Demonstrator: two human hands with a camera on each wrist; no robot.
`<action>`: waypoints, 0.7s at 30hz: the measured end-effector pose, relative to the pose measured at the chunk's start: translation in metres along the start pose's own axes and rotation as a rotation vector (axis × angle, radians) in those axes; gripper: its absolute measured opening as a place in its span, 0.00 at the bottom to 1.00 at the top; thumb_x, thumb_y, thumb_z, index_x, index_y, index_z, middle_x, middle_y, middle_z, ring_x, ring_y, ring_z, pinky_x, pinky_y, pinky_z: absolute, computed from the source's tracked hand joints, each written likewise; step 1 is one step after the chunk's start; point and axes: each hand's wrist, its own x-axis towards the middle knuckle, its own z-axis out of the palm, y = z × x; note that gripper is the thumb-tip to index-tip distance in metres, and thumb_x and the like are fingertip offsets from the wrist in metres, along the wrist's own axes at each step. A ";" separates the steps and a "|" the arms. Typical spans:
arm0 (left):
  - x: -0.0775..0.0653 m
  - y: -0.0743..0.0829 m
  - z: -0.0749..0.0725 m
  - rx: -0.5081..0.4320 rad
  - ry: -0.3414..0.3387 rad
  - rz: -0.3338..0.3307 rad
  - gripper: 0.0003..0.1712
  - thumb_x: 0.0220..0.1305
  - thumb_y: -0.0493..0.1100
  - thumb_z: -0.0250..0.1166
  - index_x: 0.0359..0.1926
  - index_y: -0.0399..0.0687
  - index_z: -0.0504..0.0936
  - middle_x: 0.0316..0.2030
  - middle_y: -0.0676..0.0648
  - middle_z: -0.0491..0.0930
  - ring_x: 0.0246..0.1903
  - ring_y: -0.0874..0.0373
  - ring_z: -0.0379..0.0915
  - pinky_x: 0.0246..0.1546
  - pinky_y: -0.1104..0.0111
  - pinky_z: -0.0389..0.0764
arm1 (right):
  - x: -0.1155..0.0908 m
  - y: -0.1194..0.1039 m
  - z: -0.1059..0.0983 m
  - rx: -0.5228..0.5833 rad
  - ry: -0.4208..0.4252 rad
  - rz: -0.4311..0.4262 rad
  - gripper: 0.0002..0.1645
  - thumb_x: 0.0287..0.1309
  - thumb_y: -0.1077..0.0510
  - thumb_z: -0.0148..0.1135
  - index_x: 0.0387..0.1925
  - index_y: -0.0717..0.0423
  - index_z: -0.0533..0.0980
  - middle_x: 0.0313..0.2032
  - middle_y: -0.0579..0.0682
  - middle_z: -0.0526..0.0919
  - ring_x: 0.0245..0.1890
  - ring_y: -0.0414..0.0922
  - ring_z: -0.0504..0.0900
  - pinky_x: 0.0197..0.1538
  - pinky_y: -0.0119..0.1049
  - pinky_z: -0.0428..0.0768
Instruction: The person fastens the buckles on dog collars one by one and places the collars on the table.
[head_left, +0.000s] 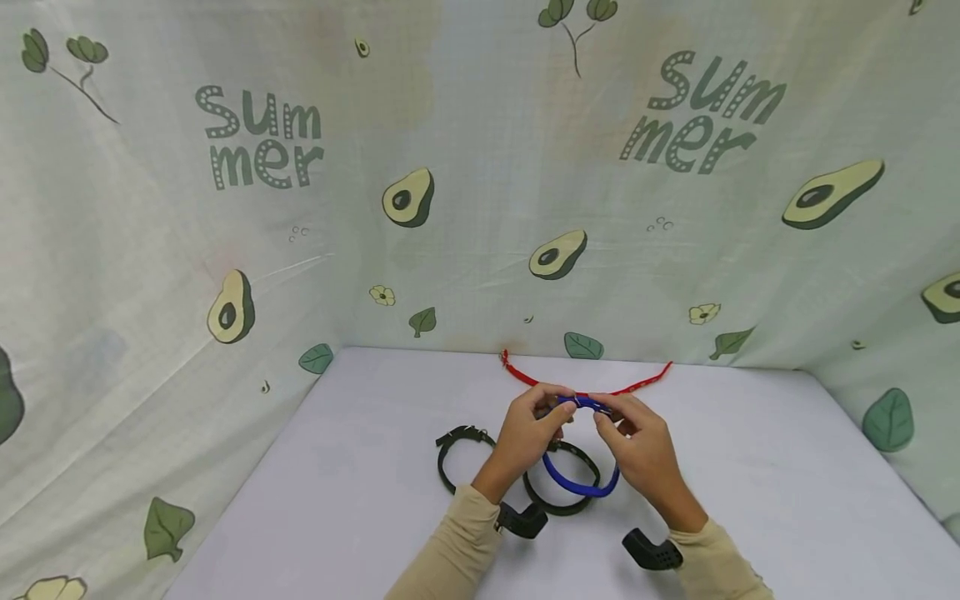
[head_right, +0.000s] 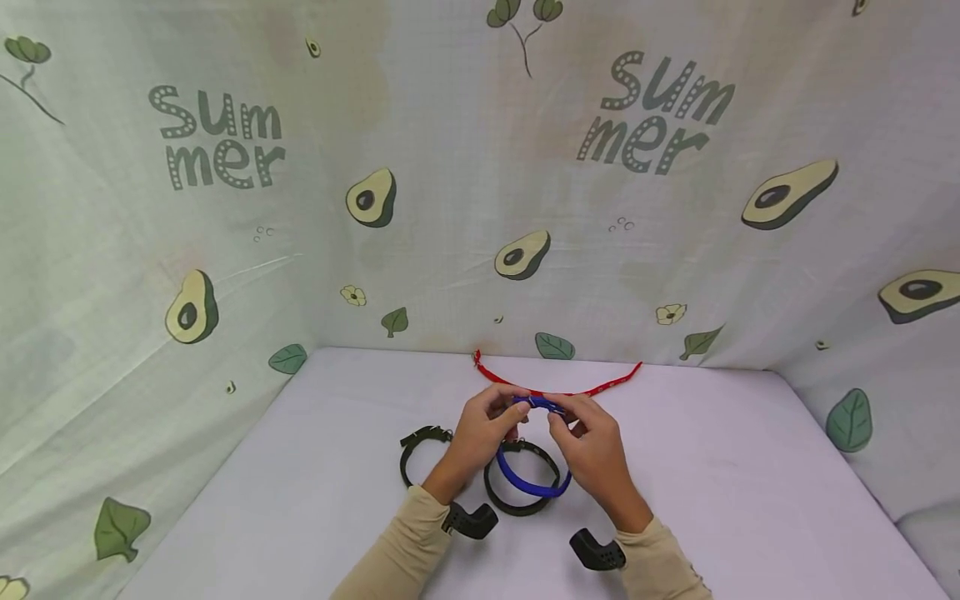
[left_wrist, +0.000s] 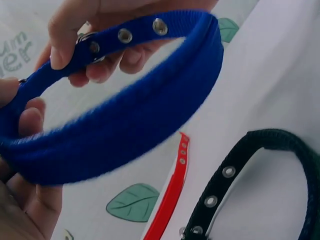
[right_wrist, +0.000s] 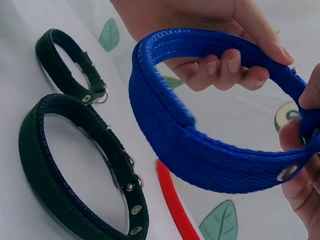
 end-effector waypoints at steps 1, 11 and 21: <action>0.000 0.000 -0.001 0.031 -0.003 0.003 0.12 0.71 0.48 0.64 0.51 0.53 0.82 0.32 0.52 0.81 0.24 0.61 0.75 0.28 0.71 0.79 | 0.000 0.001 0.000 -0.009 0.004 -0.010 0.16 0.60 0.68 0.67 0.50 0.55 0.84 0.39 0.45 0.83 0.35 0.38 0.77 0.33 0.25 0.75; -0.001 -0.005 -0.003 0.316 0.045 0.097 0.14 0.70 0.55 0.64 0.43 0.51 0.86 0.26 0.61 0.82 0.22 0.69 0.75 0.22 0.73 0.76 | -0.003 0.007 0.003 -0.030 -0.004 0.007 0.15 0.61 0.67 0.66 0.49 0.55 0.84 0.35 0.42 0.79 0.30 0.39 0.73 0.29 0.26 0.75; -0.003 -0.012 0.004 0.300 0.176 0.170 0.11 0.69 0.51 0.67 0.40 0.48 0.86 0.25 0.59 0.83 0.20 0.70 0.72 0.17 0.74 0.74 | -0.007 0.003 -0.001 0.111 -0.094 0.254 0.19 0.67 0.54 0.66 0.56 0.56 0.79 0.29 0.53 0.80 0.20 0.47 0.76 0.21 0.34 0.71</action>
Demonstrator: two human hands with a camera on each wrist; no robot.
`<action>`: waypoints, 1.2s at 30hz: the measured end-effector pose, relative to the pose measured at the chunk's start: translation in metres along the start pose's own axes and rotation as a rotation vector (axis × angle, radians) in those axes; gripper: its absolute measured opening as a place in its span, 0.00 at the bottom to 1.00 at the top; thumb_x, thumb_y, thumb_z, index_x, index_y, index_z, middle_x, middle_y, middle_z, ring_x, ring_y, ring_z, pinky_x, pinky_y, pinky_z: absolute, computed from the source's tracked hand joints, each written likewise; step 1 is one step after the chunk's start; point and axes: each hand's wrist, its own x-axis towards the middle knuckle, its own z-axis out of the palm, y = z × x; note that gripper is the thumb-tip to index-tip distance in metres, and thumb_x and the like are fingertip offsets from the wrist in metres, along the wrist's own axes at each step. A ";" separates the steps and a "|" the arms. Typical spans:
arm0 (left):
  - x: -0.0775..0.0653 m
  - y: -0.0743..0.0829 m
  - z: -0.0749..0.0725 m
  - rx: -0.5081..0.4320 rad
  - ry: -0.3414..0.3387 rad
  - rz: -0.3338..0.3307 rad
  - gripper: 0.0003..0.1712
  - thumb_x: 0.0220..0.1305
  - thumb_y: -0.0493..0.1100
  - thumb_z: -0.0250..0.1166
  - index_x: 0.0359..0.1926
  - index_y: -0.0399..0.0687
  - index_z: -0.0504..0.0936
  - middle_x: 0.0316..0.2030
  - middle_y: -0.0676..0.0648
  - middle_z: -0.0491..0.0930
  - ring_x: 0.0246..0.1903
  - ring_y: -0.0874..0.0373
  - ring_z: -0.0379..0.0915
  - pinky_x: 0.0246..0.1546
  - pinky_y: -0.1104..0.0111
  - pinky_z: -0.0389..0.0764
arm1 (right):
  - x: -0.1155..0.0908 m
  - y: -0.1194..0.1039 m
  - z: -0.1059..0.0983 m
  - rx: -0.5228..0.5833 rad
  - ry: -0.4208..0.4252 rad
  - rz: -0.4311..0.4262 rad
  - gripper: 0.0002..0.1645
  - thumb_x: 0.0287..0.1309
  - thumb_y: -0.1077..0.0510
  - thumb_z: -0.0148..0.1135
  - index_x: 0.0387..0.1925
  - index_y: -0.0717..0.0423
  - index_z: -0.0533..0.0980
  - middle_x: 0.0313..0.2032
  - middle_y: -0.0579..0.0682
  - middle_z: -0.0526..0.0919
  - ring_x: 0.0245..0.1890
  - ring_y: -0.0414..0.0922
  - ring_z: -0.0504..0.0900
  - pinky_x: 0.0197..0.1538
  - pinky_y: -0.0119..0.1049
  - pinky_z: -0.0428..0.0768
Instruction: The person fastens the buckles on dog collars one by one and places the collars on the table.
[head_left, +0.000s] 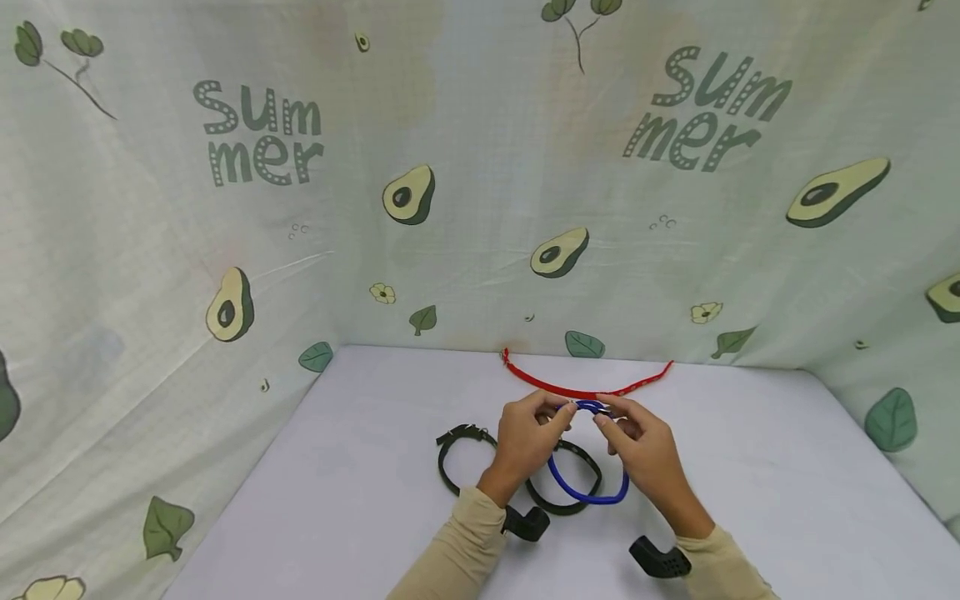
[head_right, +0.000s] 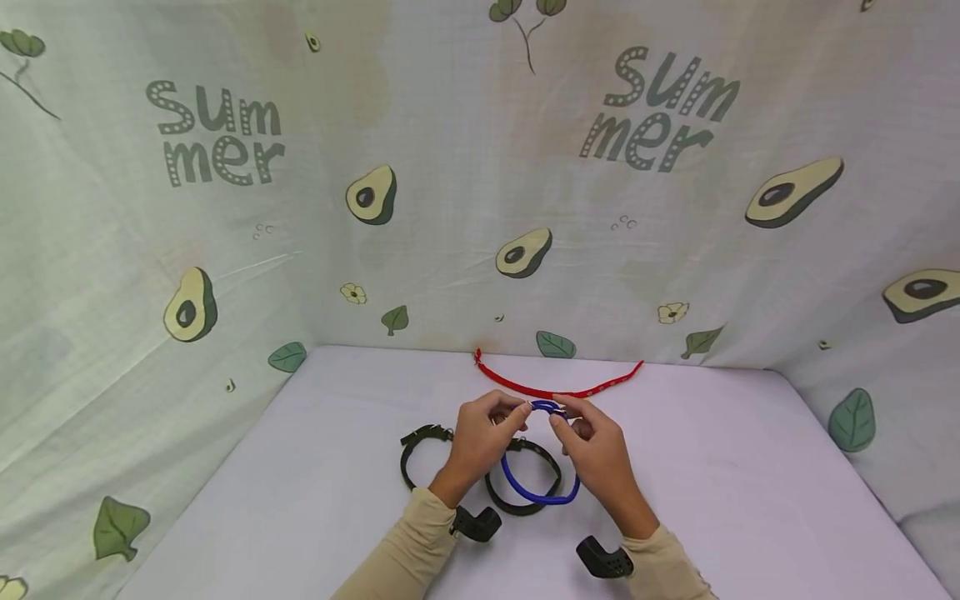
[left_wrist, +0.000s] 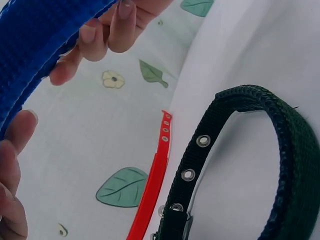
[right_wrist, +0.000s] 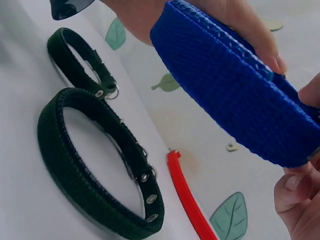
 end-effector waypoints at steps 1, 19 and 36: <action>0.000 0.000 0.001 -0.002 0.010 -0.003 0.11 0.69 0.51 0.67 0.40 0.48 0.86 0.25 0.59 0.83 0.20 0.69 0.72 0.17 0.73 0.73 | -0.001 0.001 -0.001 0.005 -0.006 0.007 0.19 0.67 0.55 0.66 0.56 0.57 0.78 0.32 0.53 0.81 0.21 0.46 0.77 0.22 0.34 0.72; -0.001 -0.004 0.006 -0.059 -0.013 -0.099 0.11 0.69 0.51 0.67 0.42 0.50 0.84 0.22 0.61 0.81 0.18 0.65 0.69 0.19 0.74 0.68 | -0.023 0.016 -0.021 -0.054 -0.006 0.116 0.15 0.68 0.58 0.63 0.54 0.58 0.80 0.33 0.54 0.85 0.31 0.52 0.84 0.32 0.32 0.77; -0.006 0.004 0.019 -0.123 -0.232 -0.398 0.16 0.68 0.49 0.68 0.52 0.49 0.81 0.28 0.57 0.83 0.19 0.62 0.78 0.24 0.71 0.81 | -0.017 0.034 -0.038 -0.175 0.038 0.173 0.15 0.70 0.54 0.61 0.50 0.60 0.82 0.37 0.52 0.88 0.39 0.50 0.87 0.37 0.28 0.78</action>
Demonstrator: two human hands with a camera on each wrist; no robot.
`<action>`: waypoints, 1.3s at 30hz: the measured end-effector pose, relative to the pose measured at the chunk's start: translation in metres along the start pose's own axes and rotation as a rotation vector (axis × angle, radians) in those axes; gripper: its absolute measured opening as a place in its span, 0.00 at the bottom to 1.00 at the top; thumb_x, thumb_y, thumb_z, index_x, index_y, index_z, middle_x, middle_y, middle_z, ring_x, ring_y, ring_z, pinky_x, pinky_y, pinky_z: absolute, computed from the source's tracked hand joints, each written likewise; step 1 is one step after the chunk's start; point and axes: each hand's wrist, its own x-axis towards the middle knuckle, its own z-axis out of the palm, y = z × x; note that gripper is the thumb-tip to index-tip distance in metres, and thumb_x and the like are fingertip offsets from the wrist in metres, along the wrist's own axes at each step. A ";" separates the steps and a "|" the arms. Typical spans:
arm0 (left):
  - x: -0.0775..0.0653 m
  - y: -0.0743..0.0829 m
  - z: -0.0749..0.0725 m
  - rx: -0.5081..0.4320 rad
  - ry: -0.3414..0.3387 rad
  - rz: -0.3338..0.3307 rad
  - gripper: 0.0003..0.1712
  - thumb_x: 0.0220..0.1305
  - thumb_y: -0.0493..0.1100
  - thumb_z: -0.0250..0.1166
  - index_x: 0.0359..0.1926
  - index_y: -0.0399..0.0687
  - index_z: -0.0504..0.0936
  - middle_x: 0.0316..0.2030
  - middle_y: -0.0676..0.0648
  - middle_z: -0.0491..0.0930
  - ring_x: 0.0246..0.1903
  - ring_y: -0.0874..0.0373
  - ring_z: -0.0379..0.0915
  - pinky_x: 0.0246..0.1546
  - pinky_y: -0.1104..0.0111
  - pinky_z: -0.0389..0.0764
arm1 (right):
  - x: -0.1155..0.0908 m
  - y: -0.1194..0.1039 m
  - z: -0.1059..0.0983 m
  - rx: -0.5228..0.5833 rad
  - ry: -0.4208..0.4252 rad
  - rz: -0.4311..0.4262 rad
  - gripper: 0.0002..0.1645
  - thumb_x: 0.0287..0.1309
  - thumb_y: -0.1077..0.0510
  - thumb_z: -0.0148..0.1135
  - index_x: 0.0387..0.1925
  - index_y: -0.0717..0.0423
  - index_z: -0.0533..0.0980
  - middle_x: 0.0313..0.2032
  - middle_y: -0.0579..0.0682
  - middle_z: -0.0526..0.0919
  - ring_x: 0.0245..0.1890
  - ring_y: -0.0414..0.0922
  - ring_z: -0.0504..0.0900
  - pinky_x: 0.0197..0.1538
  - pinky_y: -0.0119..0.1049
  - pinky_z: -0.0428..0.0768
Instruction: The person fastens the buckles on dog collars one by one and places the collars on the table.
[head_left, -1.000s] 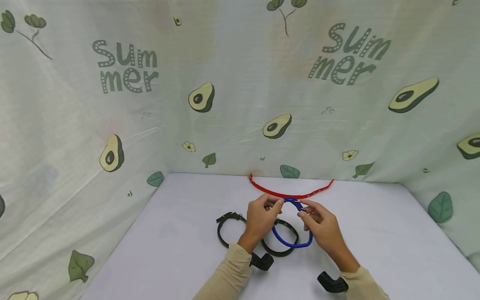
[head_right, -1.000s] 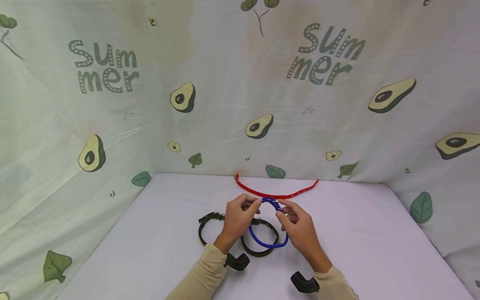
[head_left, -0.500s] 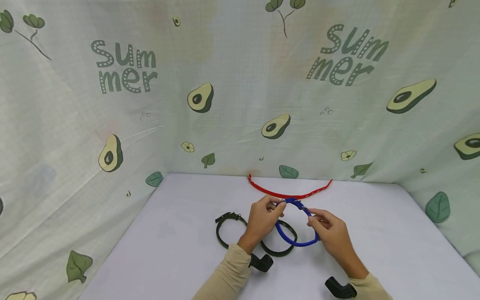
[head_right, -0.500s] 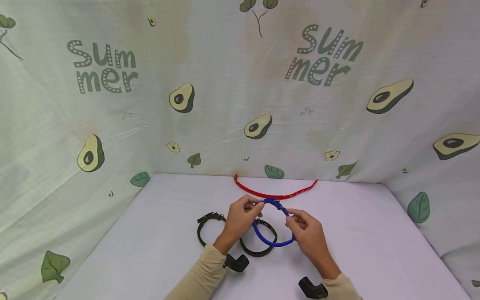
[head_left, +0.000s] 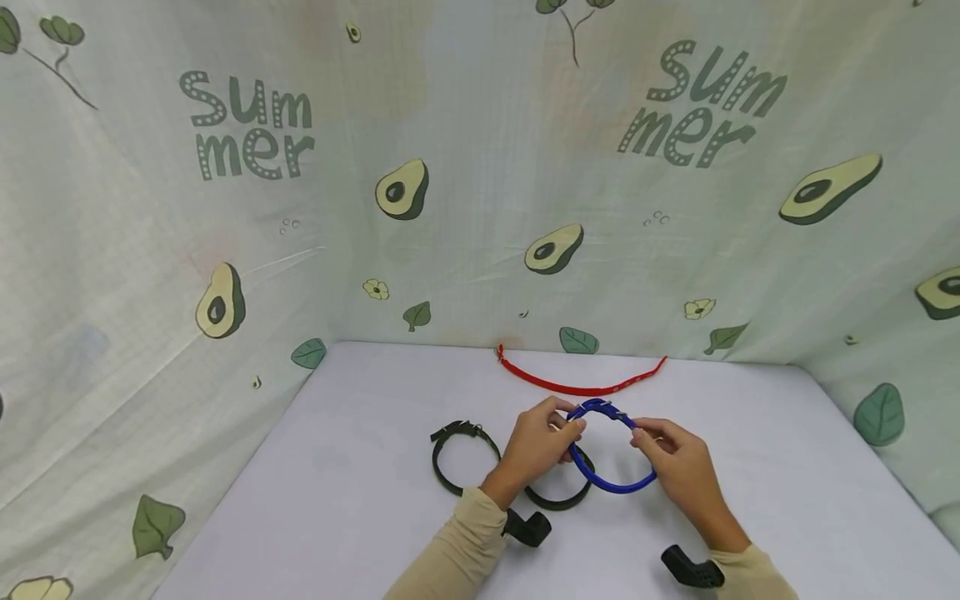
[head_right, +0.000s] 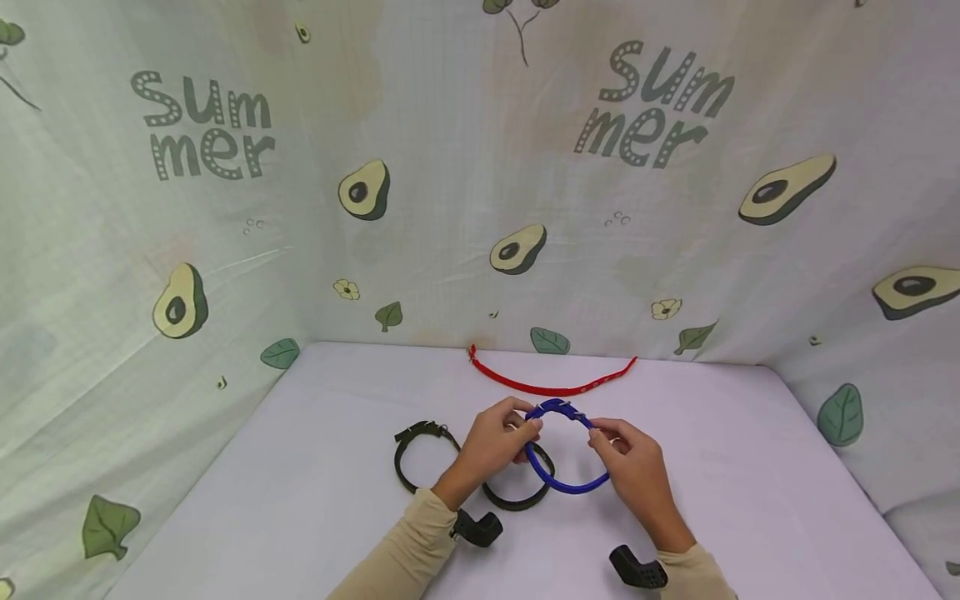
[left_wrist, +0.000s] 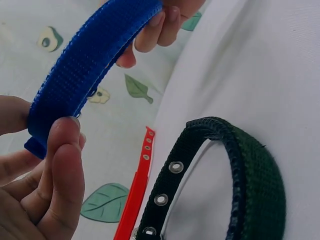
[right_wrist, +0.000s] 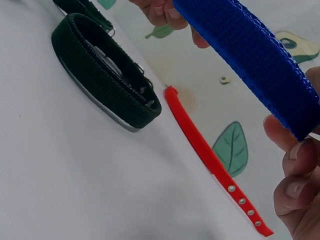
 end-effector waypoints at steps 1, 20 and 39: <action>0.000 0.000 0.001 0.005 -0.001 -0.008 0.17 0.67 0.49 0.68 0.53 0.49 0.81 0.28 0.57 0.82 0.19 0.62 0.78 0.24 0.71 0.81 | 0.000 0.001 -0.001 -0.005 -0.002 0.003 0.16 0.70 0.53 0.62 0.50 0.60 0.82 0.37 0.53 0.88 0.39 0.51 0.87 0.37 0.28 0.77; -0.007 0.003 0.012 0.179 -0.155 -0.084 0.33 0.61 0.48 0.74 0.66 0.50 0.75 0.40 0.58 0.83 0.31 0.70 0.79 0.32 0.73 0.79 | 0.000 0.022 -0.017 -0.124 -0.078 0.041 0.18 0.69 0.50 0.62 0.50 0.61 0.82 0.35 0.50 0.87 0.30 0.40 0.75 0.30 0.30 0.71; -0.004 0.005 0.036 0.453 -0.176 -0.052 0.37 0.56 0.52 0.77 0.66 0.50 0.76 0.45 0.56 0.84 0.36 0.70 0.75 0.41 0.72 0.77 | 0.005 0.033 -0.028 -0.230 -0.159 0.099 0.15 0.70 0.52 0.60 0.42 0.61 0.81 0.32 0.46 0.85 0.34 0.45 0.75 0.34 0.35 0.72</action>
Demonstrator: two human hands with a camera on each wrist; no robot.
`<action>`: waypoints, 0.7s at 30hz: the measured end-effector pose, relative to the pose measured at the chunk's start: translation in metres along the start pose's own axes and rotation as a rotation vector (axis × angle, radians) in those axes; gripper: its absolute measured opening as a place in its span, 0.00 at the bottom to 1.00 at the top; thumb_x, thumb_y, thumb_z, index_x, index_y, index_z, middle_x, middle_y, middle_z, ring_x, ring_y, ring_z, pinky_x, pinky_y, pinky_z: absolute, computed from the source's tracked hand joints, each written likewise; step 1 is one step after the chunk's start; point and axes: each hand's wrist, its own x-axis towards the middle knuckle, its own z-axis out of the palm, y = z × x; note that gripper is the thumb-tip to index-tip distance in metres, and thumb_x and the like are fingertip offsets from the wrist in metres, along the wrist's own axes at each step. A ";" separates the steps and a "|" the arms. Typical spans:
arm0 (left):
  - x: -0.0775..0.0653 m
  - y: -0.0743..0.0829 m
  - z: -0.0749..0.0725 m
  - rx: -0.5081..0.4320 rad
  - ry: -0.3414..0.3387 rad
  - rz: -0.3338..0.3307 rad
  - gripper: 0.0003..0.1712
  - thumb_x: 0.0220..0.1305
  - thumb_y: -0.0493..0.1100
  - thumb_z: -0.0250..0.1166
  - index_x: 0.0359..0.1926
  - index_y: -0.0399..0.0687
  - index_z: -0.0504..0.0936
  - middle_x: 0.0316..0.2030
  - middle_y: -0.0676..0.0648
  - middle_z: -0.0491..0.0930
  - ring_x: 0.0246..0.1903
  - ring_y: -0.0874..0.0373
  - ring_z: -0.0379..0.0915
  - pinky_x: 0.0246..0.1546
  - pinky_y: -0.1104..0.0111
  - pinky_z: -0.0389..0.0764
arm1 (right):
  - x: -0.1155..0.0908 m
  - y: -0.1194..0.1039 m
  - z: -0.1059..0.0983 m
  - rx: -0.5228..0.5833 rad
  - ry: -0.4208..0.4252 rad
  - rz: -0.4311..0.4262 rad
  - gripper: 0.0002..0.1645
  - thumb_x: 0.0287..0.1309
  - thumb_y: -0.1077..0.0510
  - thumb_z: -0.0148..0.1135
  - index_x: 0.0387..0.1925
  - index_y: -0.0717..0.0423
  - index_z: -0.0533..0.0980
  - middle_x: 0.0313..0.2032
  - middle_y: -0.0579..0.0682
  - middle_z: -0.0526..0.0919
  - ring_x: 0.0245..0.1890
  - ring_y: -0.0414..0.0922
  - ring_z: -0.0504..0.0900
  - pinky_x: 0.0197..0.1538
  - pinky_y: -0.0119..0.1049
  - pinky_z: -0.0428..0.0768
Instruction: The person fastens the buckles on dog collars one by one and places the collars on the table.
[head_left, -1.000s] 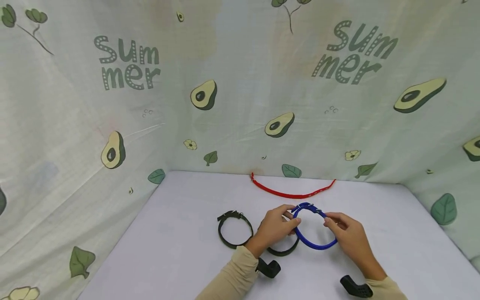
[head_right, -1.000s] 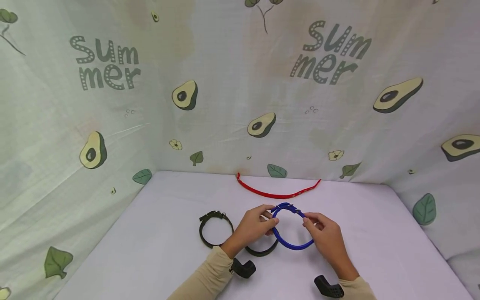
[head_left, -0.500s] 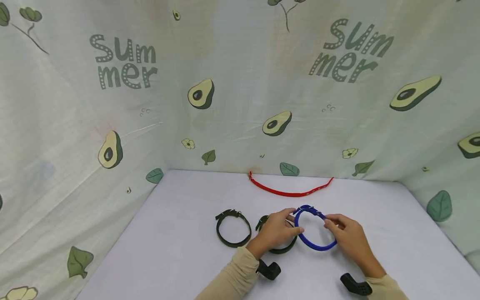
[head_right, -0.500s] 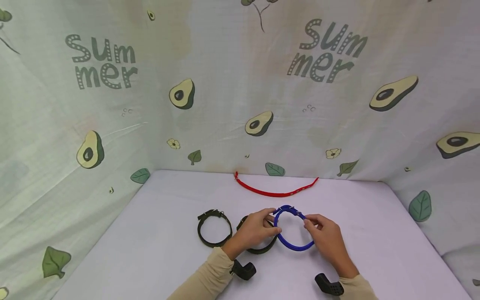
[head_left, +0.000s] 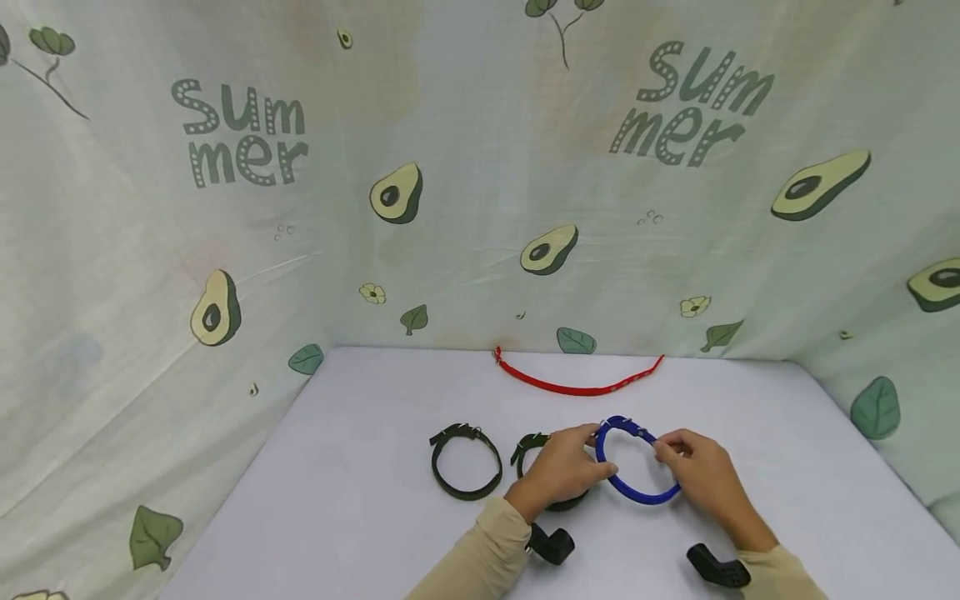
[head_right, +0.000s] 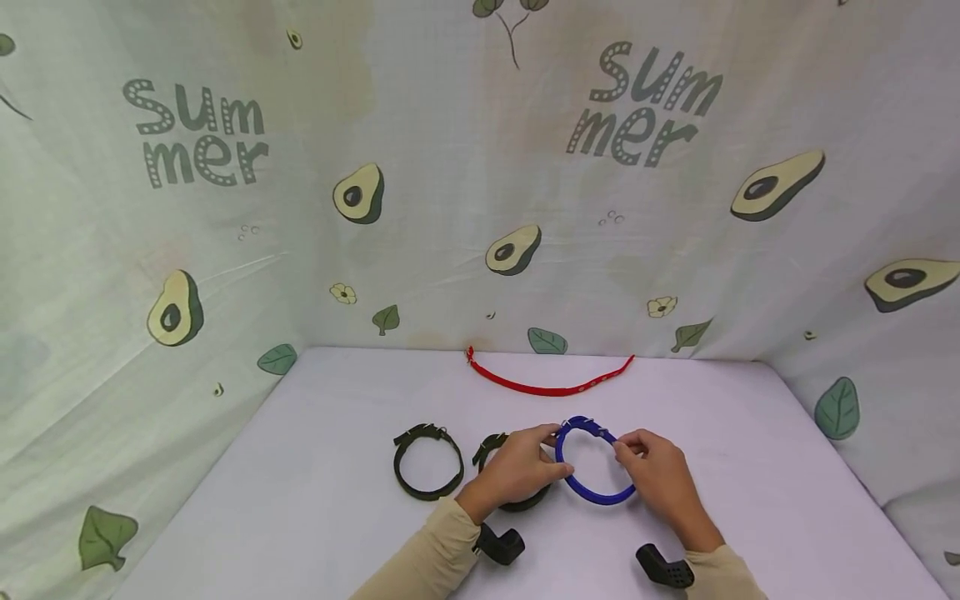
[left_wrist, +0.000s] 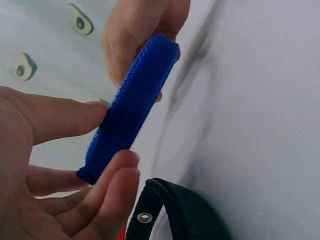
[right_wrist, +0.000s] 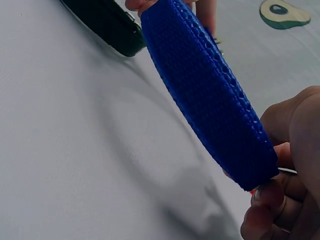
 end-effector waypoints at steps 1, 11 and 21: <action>0.001 0.002 0.000 0.021 -0.008 -0.008 0.38 0.56 0.52 0.77 0.66 0.51 0.76 0.45 0.57 0.84 0.38 0.70 0.76 0.43 0.71 0.78 | 0.000 0.001 -0.001 -0.007 -0.005 -0.002 0.15 0.70 0.52 0.60 0.42 0.61 0.81 0.32 0.46 0.85 0.34 0.45 0.75 0.34 0.35 0.72; 0.010 0.007 0.006 0.141 -0.096 -0.057 0.38 0.52 0.53 0.80 0.64 0.52 0.78 0.42 0.58 0.84 0.41 0.69 0.76 0.47 0.70 0.78 | 0.004 0.013 -0.009 -0.124 -0.025 -0.024 0.12 0.65 0.54 0.63 0.39 0.59 0.84 0.31 0.47 0.82 0.30 0.43 0.74 0.32 0.38 0.71; 0.015 0.003 0.007 0.132 -0.098 -0.046 0.33 0.55 0.52 0.78 0.61 0.50 0.81 0.33 0.59 0.83 0.33 0.70 0.75 0.39 0.72 0.78 | 0.009 0.020 -0.005 -0.151 -0.073 -0.044 0.09 0.63 0.55 0.64 0.36 0.58 0.83 0.30 0.46 0.82 0.30 0.43 0.75 0.34 0.40 0.73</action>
